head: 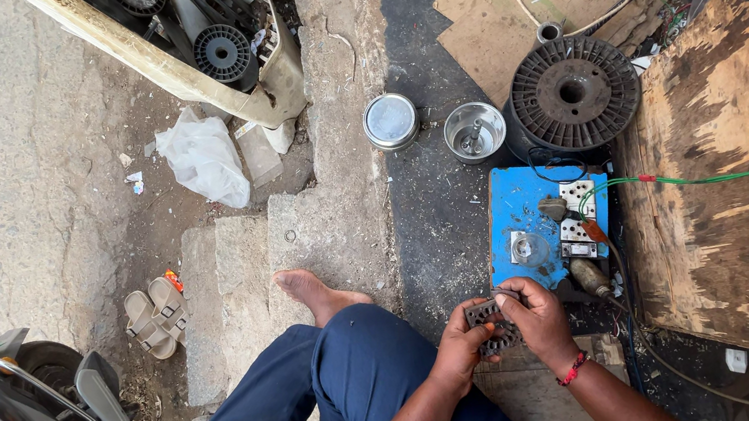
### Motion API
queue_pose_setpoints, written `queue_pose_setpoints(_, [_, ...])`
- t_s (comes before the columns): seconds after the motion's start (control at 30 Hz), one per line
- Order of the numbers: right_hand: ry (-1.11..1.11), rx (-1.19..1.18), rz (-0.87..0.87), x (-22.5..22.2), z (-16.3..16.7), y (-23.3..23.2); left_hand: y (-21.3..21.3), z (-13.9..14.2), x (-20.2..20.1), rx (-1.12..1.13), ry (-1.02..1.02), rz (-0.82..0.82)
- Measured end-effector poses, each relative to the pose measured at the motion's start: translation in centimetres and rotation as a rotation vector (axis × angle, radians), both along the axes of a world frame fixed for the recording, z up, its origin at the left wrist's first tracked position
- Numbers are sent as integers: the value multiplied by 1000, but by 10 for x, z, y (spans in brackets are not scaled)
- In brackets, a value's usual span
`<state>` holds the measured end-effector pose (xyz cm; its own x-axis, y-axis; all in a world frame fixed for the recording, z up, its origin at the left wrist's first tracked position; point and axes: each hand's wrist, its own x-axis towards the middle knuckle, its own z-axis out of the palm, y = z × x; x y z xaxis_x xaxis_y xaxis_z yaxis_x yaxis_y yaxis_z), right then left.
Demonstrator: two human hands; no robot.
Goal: The person sits on the ground holding a small circular metal component and works on it by hand, picking and pressing at its parts with the fingers while turning it over. A small blue bench machine with wiring sits beside them, and a scooter is parked nearby.
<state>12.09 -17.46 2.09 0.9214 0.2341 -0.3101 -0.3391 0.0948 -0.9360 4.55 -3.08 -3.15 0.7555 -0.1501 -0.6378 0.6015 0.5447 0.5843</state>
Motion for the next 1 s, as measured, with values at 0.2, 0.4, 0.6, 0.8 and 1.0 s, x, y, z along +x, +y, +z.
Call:
queue_pose_setpoints(0.2, [-48, -100, 36, 1, -1, -2, 1, 2, 1, 21, 30, -21])
queue_pose_setpoints(0.4, [-23, -49, 31, 0, -3, -2, 1, 3, 2, 8, 29, -1])
queue_pose_setpoints(0.6, [-32, -64, 45, 2, -2, -1, 1, 2, 1, -3, 7, 17])
queue_pose_setpoints(0.8, [-19, -33, 41, 2, 1, 0, 1, 4, 2, -2, 4, 10])
queue_pose_setpoints(1.0, [2, -10, 18, 2, 2, 0, 0, 6, 3, 19, 16, 3])
